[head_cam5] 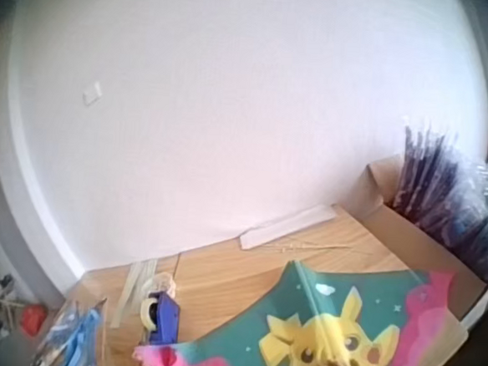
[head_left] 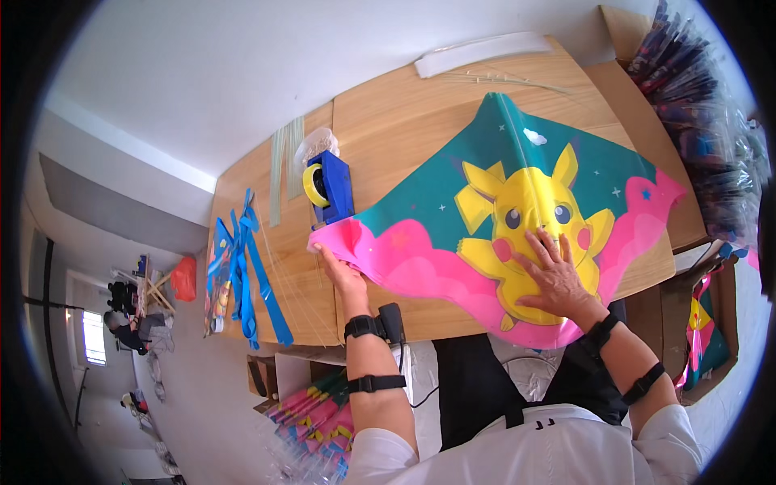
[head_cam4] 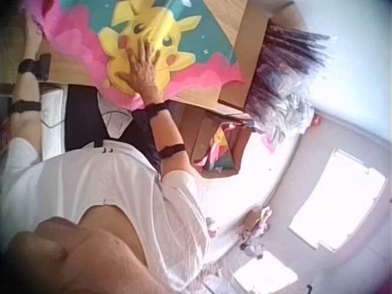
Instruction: The recorder is assembling a Pikachu-themed kite by stringing connectors and attaching structural sticks.
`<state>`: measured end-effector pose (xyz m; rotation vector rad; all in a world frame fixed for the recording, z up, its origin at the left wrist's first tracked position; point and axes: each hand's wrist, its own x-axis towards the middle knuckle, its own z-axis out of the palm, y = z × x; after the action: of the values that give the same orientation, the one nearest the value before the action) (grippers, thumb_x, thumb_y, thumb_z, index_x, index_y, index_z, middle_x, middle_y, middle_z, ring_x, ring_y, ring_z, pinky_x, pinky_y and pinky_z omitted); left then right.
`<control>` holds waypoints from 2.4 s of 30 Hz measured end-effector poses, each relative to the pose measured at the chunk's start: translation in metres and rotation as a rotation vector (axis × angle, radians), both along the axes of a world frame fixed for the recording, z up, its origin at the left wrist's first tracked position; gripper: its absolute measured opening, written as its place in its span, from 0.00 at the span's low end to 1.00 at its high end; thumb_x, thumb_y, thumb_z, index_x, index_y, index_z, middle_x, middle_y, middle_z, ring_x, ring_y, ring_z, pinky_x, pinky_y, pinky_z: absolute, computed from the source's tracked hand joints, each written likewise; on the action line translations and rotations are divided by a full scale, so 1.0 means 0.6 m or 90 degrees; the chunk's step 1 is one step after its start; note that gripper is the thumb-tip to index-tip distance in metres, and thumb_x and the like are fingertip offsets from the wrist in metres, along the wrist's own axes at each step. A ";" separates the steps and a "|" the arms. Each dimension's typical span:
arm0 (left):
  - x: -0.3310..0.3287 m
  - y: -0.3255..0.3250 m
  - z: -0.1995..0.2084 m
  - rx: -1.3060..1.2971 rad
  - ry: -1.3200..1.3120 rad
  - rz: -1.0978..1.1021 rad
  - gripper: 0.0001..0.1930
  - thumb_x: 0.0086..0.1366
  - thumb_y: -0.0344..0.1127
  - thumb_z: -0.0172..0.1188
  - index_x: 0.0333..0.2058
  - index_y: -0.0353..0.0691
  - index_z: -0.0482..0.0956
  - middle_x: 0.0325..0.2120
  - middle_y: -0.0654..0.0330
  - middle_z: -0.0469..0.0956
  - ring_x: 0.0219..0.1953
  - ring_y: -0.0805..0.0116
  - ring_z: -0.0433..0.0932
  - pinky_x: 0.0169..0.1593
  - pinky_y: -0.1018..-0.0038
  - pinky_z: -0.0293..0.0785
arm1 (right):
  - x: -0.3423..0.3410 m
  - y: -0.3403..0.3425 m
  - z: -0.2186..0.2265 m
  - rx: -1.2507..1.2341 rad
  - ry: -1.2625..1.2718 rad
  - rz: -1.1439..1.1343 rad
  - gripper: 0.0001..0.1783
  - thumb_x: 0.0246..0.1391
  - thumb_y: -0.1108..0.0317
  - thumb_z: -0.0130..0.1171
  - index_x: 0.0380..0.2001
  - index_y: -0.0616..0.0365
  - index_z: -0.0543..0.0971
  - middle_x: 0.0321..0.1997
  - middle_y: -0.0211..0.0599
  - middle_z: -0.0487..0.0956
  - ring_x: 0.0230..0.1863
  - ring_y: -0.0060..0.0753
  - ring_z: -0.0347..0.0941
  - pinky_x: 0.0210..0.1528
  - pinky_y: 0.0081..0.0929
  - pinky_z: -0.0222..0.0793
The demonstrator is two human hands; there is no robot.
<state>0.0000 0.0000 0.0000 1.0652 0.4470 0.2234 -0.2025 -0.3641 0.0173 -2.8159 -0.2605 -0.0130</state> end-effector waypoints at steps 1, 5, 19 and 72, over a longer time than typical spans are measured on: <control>-0.003 -0.006 -0.002 0.029 0.023 -0.031 0.33 0.54 0.47 0.67 0.53 0.33 0.67 0.46 0.54 0.75 0.45 0.64 0.75 0.47 0.72 0.73 | -0.001 -0.002 0.000 0.001 0.001 -0.003 0.45 0.39 0.38 0.62 0.61 0.43 0.64 0.70 0.42 0.48 0.72 0.46 0.36 0.68 0.59 0.26; -0.007 0.007 -0.035 0.420 -0.053 -0.116 0.21 0.56 0.34 0.65 0.47 0.30 0.74 0.37 0.58 0.79 0.36 0.68 0.78 0.42 0.73 0.74 | 0.000 0.006 0.003 0.008 -0.012 0.005 0.44 0.39 0.38 0.62 0.60 0.42 0.65 0.70 0.42 0.49 0.72 0.46 0.37 0.68 0.59 0.26; -0.039 -0.085 0.052 -0.002 -0.096 -0.093 0.18 0.61 0.29 0.58 0.49 0.33 0.70 0.44 0.56 0.75 0.44 0.61 0.76 0.48 0.64 0.74 | -0.003 -0.001 0.003 0.003 -0.015 0.000 0.42 0.41 0.39 0.61 0.59 0.43 0.66 0.69 0.42 0.50 0.72 0.45 0.37 0.67 0.62 0.26; -0.077 -0.277 0.038 0.964 0.160 -0.508 0.13 0.43 0.36 0.72 0.23 0.38 0.77 0.19 0.54 0.78 0.23 0.56 0.77 0.30 0.64 0.71 | 0.082 -0.056 0.044 0.457 -0.082 -0.062 0.23 0.42 0.60 0.66 0.40 0.61 0.76 0.46 0.45 0.75 0.52 0.49 0.68 0.53 0.41 0.65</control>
<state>-0.0461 -0.1663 0.0228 2.6734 -0.0489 -0.3844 -0.1535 -0.3978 0.0438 -2.1108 -0.1122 -0.2562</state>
